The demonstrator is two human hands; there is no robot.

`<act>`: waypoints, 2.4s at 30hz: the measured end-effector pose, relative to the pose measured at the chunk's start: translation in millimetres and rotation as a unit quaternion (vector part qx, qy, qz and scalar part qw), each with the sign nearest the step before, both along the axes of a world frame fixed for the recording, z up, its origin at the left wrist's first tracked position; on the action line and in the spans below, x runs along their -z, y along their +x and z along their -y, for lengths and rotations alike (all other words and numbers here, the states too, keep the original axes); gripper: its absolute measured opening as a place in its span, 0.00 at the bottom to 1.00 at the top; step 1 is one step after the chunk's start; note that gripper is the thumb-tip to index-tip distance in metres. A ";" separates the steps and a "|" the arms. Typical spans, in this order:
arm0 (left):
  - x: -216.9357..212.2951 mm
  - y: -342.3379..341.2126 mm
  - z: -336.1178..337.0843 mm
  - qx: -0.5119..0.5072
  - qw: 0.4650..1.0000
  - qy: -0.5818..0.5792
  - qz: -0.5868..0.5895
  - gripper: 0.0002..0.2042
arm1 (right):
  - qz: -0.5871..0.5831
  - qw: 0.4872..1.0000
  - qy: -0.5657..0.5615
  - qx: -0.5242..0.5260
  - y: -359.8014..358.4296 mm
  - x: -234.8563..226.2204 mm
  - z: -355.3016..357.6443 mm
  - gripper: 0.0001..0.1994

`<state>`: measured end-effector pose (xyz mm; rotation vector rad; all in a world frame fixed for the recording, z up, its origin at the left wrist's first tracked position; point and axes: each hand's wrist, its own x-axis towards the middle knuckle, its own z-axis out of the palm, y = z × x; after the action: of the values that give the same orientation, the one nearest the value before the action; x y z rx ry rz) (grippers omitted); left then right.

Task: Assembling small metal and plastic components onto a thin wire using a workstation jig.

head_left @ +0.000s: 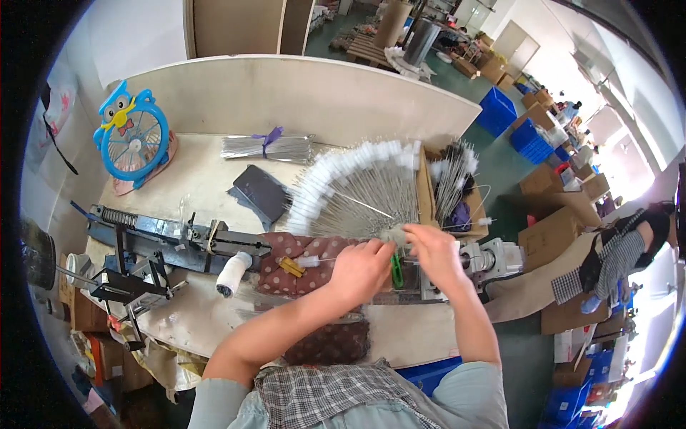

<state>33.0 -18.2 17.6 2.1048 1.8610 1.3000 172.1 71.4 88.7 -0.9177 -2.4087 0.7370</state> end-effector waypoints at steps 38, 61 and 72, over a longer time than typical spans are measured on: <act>12.6 -93.2 121.4 -0.327 0.849 -0.326 0.258 0.24 | 0.004 0.968 0.113 -0.225 -151.7 41.7 58.1 0.04; 96.0 -165.2 253.2 -0.255 0.608 -0.003 0.752 0.16 | 0.019 0.960 0.056 -0.273 -106.7 85.6 62.0 0.08; 84.0 -185.3 271.1 -0.335 0.497 0.086 0.796 0.10 | 0.046 0.958 0.063 -0.274 -98.8 77.4 68.6 0.09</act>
<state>-152.3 -289.3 -66.4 -0.5215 1.2577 2.1580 73.3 2.8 11.2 -0.2250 -2.7870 0.7236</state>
